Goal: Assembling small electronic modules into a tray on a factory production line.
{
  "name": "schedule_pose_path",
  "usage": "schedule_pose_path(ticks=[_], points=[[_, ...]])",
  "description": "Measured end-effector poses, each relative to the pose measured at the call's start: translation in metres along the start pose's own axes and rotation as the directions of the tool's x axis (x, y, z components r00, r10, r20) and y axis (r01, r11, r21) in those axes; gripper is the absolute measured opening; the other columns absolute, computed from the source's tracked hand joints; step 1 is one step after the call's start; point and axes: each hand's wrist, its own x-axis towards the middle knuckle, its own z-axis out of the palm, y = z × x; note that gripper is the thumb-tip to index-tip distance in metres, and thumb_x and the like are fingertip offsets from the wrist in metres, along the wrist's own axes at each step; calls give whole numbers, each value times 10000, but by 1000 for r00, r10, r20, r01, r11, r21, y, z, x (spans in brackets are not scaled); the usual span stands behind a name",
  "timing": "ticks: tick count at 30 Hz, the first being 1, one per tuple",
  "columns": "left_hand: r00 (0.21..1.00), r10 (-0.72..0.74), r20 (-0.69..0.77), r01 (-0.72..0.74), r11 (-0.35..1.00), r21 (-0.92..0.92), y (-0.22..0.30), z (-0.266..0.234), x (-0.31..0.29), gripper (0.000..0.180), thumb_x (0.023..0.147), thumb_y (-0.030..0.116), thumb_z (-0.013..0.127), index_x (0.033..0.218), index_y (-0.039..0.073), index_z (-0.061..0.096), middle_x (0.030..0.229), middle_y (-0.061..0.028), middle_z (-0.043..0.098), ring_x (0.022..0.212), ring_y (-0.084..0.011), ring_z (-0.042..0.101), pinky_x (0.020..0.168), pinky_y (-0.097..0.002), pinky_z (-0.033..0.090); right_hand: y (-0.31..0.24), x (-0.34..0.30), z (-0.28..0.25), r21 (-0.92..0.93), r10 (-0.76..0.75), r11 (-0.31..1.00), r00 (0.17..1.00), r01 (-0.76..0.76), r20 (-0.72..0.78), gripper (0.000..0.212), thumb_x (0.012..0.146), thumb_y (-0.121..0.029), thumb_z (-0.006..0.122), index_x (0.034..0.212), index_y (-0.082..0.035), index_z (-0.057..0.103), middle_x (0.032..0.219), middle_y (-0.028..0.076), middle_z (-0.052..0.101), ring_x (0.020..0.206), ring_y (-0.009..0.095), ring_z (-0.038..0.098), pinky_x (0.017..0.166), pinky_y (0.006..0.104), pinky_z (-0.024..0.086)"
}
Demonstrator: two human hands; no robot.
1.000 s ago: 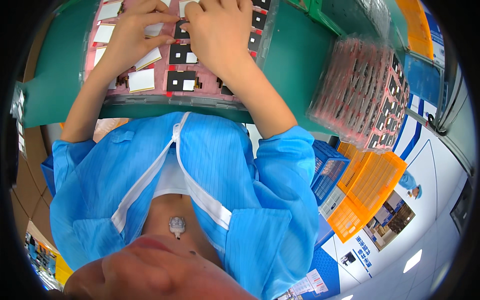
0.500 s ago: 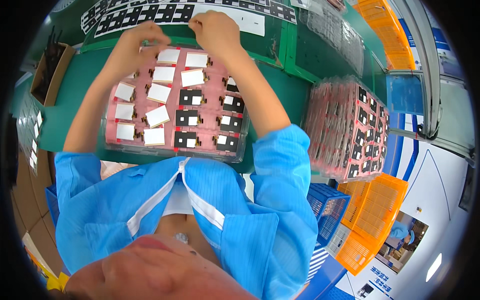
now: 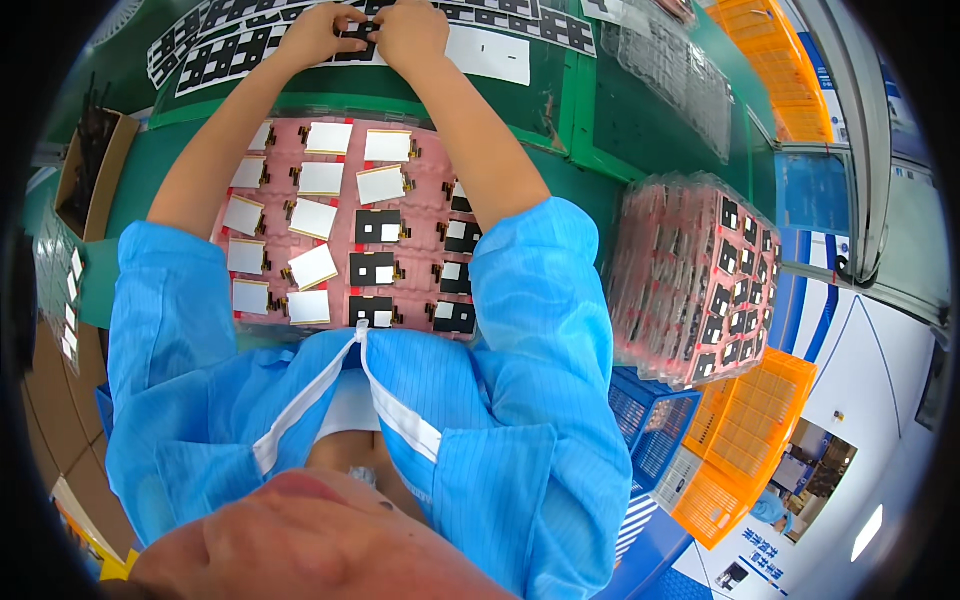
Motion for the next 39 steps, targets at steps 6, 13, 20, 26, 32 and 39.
schedule_pose_path(ticks=[6,13,20,26,32,39], points=[[994,-69,84,69,998,-5,-25,6,12,609,643,284,944,1168,72,722,998,-161,744,908,-329,717,801,-425,569,-3,4,4,79,-37,996,999,36,8,150,777,-188,799,884,-87,771,868,152,715,862,345,689,762,460,544],[998,59,-22,-57,994,95,-22,15,1,618,724,325,900,1231,45,685,1048,-162,697,998,-354,672,878,-437,541,27,-28,-48,770,295,505,916,-391,272,140,887,-183,744,1000,-115,694,891,47,665,845,181,639,745,304,483],[797,403,-450,-603,496,-624,19,-14,-73,327,802,158,790,1106,53,731,1037,-162,670,976,-345,649,868,-436,514,-16,-109,-129,848,150,412,943,-333,297,370,916,104,596,1213,-86,484,1000,34,602,898,133,580,799,285,472],[927,339,160,-307,932,-194,61,-28,-158,210,790,113,823,979,70,742,1014,-43,637,998,-244,633,870,-369,511,-44,-153,-172,677,87,706,974,-210,211,439,912,126,580,1278,-94,684,1080,7,613,927,100,566,833,250,463],[960,233,158,-249,965,87,73,-24,-184,285,793,147,826,1058,89,741,1064,-41,637,1067,-273,632,874,-416,522,-71,-163,-194,748,-127,664,984,-9,124,515,901,119,624,1376,-81,649,1011,-6,629,801,60,538,733,186,447],[958,253,133,-258,966,22,72,-15,-186,308,799,158,826,1083,83,734,1072,-52,641,1078,-284,633,883,-417,523,-71,-172,-181,663,169,704,967,-254,191,291,871,57,732,1151,-16,706,958,5,649,775,72,574,692,215,482]])
